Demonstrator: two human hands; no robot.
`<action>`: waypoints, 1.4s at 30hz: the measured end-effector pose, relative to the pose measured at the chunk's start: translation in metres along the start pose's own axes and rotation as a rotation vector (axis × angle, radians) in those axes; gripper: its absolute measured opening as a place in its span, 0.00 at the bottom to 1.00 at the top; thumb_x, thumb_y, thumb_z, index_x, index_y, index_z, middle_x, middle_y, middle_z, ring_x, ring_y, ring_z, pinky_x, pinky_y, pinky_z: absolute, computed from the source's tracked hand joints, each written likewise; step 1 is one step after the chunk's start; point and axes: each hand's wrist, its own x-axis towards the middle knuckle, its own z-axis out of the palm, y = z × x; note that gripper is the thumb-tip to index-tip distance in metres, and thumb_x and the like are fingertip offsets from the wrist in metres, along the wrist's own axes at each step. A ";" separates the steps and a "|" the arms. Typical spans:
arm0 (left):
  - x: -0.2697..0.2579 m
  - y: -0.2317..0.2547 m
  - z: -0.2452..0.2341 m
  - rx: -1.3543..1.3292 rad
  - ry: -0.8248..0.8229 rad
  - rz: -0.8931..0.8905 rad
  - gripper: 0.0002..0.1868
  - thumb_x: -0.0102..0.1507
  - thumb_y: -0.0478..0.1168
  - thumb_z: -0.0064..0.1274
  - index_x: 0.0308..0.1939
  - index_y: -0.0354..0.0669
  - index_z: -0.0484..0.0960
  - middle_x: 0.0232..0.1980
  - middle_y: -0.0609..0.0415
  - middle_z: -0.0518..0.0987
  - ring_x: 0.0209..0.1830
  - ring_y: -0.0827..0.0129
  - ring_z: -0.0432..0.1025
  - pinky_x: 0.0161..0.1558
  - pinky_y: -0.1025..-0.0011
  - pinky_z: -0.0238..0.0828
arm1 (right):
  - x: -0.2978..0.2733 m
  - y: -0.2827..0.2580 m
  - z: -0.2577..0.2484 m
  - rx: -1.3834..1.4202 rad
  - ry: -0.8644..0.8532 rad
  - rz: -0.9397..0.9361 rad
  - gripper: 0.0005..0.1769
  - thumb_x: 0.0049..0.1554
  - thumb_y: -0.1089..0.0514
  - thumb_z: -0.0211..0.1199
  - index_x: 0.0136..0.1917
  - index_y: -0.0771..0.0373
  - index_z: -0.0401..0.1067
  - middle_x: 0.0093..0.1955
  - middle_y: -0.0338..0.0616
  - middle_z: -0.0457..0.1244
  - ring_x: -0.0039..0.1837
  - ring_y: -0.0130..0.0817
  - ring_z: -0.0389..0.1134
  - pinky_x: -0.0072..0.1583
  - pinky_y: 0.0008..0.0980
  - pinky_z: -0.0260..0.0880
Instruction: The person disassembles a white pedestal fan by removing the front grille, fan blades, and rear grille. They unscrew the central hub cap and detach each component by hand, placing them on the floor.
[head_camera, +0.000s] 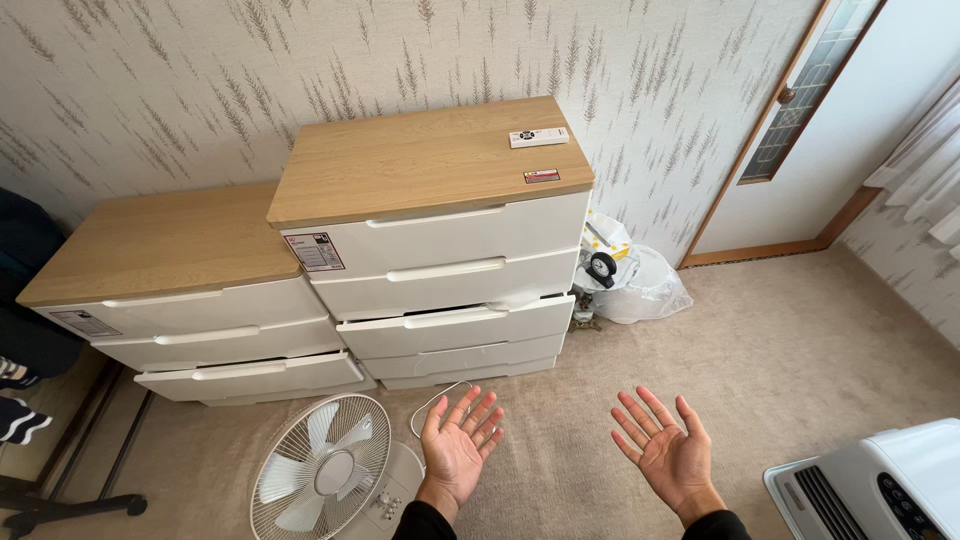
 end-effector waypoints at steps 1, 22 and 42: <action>0.000 0.001 0.001 -0.002 -0.002 -0.001 0.38 0.63 0.64 0.33 0.68 0.45 0.72 0.63 0.49 0.79 0.61 0.60 0.73 0.65 0.58 0.65 | -0.001 0.000 0.001 -0.002 0.001 0.003 0.40 0.63 0.35 0.34 0.80 0.55 0.55 0.77 0.50 0.58 0.77 0.48 0.58 0.74 0.51 0.57; -0.003 0.005 0.005 -0.021 0.000 0.023 0.38 0.64 0.63 0.33 0.68 0.45 0.72 0.61 0.49 0.80 0.60 0.61 0.74 0.63 0.59 0.67 | 0.003 -0.003 0.010 -0.009 -0.033 0.024 0.40 0.62 0.34 0.35 0.80 0.55 0.55 0.77 0.49 0.58 0.78 0.47 0.58 0.74 0.50 0.56; -0.021 0.005 -0.037 -0.231 0.144 0.190 0.36 0.62 0.63 0.36 0.64 0.47 0.75 0.61 0.52 0.80 0.61 0.61 0.74 0.63 0.61 0.66 | 0.053 0.035 0.078 -0.195 -0.281 0.259 0.39 0.63 0.35 0.37 0.79 0.58 0.55 0.79 0.52 0.55 0.79 0.51 0.55 0.76 0.52 0.52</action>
